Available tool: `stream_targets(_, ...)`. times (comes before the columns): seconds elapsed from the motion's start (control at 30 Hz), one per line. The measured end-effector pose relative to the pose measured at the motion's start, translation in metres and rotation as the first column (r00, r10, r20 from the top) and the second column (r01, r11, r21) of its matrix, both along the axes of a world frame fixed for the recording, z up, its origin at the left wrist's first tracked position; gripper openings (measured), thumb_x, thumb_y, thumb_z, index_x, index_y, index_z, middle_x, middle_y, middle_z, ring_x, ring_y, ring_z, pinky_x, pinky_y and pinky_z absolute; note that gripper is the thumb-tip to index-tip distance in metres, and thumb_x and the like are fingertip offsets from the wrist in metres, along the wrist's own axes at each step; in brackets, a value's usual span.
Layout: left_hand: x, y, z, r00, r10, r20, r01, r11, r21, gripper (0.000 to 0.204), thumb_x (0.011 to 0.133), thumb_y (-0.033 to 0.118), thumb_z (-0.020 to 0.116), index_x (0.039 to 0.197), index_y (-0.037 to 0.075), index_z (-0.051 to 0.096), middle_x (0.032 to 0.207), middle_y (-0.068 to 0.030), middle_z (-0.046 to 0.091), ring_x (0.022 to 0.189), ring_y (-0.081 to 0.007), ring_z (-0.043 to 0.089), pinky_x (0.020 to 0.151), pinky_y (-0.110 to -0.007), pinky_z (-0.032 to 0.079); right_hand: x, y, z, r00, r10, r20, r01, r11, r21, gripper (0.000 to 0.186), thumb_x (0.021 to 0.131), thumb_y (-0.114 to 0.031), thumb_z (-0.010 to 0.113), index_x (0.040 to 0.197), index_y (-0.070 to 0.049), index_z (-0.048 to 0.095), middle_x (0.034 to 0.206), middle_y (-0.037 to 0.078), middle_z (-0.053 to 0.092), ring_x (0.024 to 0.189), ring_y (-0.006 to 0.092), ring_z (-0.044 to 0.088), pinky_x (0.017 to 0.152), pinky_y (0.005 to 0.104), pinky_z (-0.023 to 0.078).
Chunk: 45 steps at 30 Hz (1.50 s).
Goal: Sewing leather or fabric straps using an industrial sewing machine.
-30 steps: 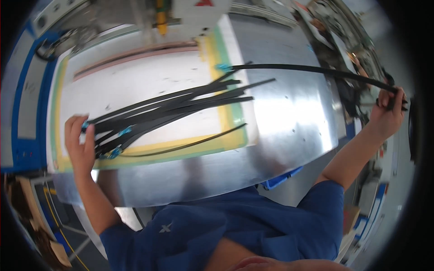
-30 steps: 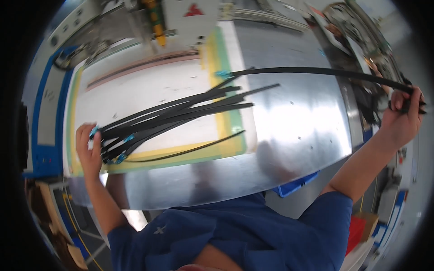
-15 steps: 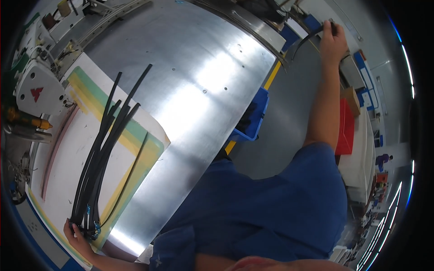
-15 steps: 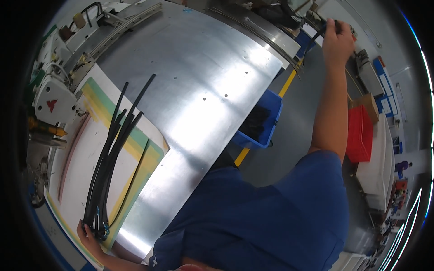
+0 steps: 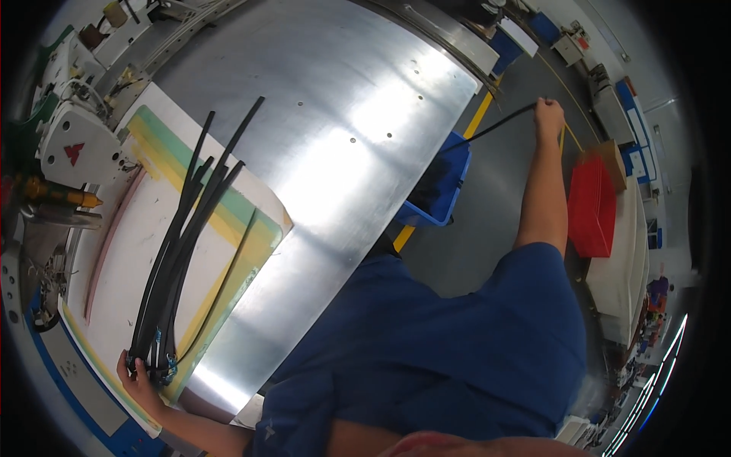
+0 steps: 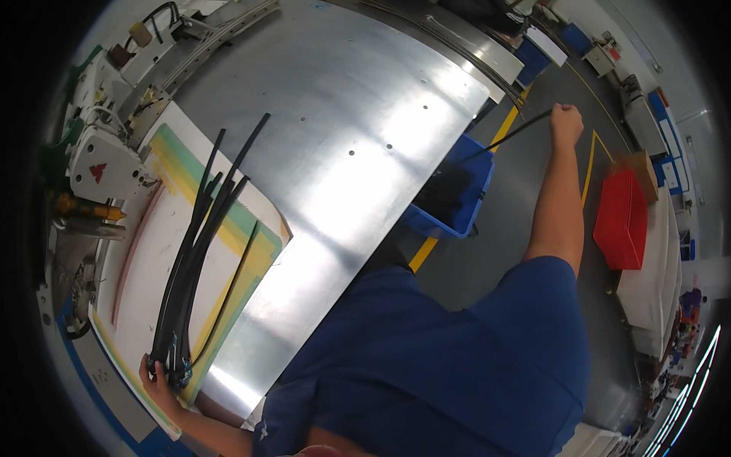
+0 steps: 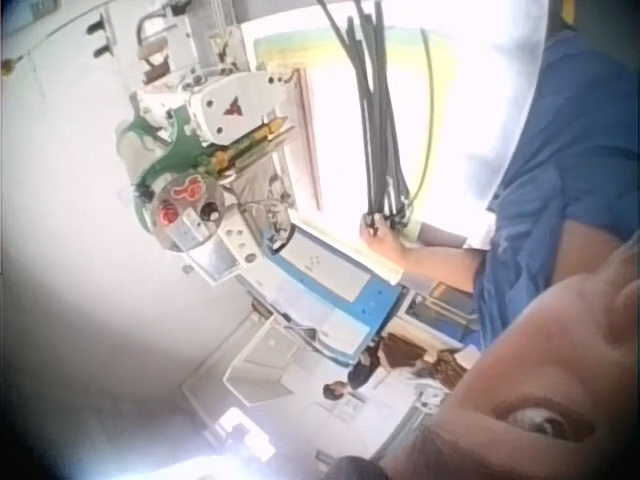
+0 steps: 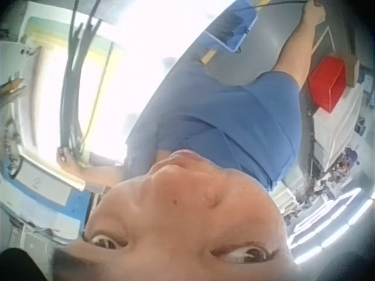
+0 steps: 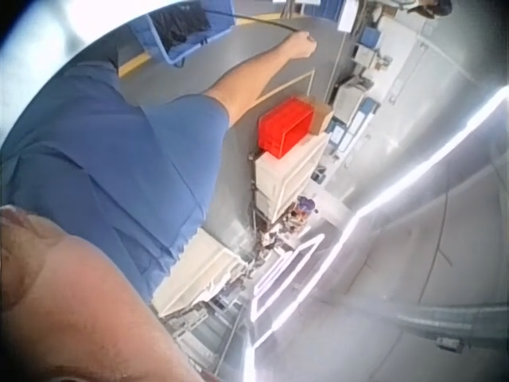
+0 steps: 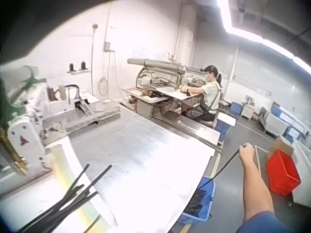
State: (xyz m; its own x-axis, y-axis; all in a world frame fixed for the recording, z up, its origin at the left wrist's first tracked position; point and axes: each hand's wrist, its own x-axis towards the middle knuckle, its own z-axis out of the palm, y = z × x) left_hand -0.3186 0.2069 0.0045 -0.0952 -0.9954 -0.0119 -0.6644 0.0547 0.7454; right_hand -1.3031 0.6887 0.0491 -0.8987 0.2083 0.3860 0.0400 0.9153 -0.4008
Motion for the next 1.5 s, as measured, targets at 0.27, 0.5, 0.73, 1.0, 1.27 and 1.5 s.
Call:
stream_targets(0.27,0.010,0.015,-0.001,0.991,-0.039,0.130,0.057,0.989,-0.136,0.031,0.099,0.015,0.070,0.126,0.001,0.064,0.128,-0.0115,0.065,0.120,-0.0258,0.060,0.102,-0.037,0.047,0.028,-0.080,-0.001,0.909,0.399,-0.124,-0.408,0.911,-0.060,0.033,0.094,-0.035,0.070,0.101,-0.003,0.075,0.089,0.010,0.076,0.087,0.0247,0.073,0.083,0.0376,0.054)
stream_targets(0.5,-0.018,0.010,0.014,0.997,0.038,0.066,-0.034,0.998,-0.050,0.036,0.095,0.013,0.072,0.129,0.004,0.066,0.128,-0.0088,0.065,0.116,-0.0230,0.061,0.098,-0.035,0.046,0.215,-0.242,0.005,0.349,0.923,0.165,-0.906,0.377,-0.194,0.018,0.095,-0.018,0.076,0.102,-0.001,0.074,0.080,0.001,0.067,0.071,0.0092,0.057,0.067,0.0272,0.046)
stream_targets(0.73,0.040,0.007,0.005,0.994,-0.076,0.077,0.084,0.991,-0.105,0.046,0.090,0.020,0.072,0.134,0.006,0.065,0.133,-0.0065,0.064,0.122,-0.0210,0.058,0.098,-0.036,0.043,0.447,-0.364,0.010,-0.378,0.871,0.313,-0.923,-0.330,-0.199,0.026,0.087,-0.015,0.080,0.110,-0.006,0.073,0.103,0.010,0.067,0.085,0.0318,0.069,0.074,0.0398,0.056)
stream_targets(1.0,0.083,0.001,0.001,0.985,-0.170,0.020,0.171,0.982,-0.086,0.049,0.086,0.021,0.072,0.131,0.004,0.066,0.130,-0.0080,0.064,0.122,-0.0232,0.059,0.098,-0.037,0.043,0.520,-0.467,-0.010,-0.475,0.836,0.274,-0.866,-0.500,0.025,0.022,0.089,-0.014,0.077,0.109,-0.006,0.072,0.107,0.011,0.067,0.096,0.0327,0.068,0.084,0.0411,0.054)
stream_targets(1.27,0.095,-0.020,0.000,0.949,-0.309,-0.060,0.310,0.951,0.011,0.041,0.084,0.013,0.075,0.123,0.001,0.069,0.121,-0.0115,0.066,0.113,-0.0246,0.060,0.094,-0.032,0.044,0.542,-0.483,-0.028,-0.450,0.822,0.348,-0.892,-0.434,-0.129,0.011,0.088,-0.005,0.075,0.096,-0.003,0.067,0.096,0.013,0.066,0.092,0.0342,0.066,0.082,0.0402,0.052)
stream_targets(1.5,0.044,-0.044,-0.001,0.813,-0.564,0.144,0.581,0.801,-0.144,0.041,0.088,0.020,0.080,0.122,0.001,0.069,0.121,-0.0170,0.067,0.114,-0.0345,0.062,0.101,-0.043,0.049,0.617,-0.484,-0.021,-0.448,0.836,0.318,-0.893,-0.436,-0.111,0.021,0.086,-0.013,0.080,0.101,-0.003,0.071,0.098,0.012,0.067,0.090,0.0338,0.067,0.079,0.0406,0.054)
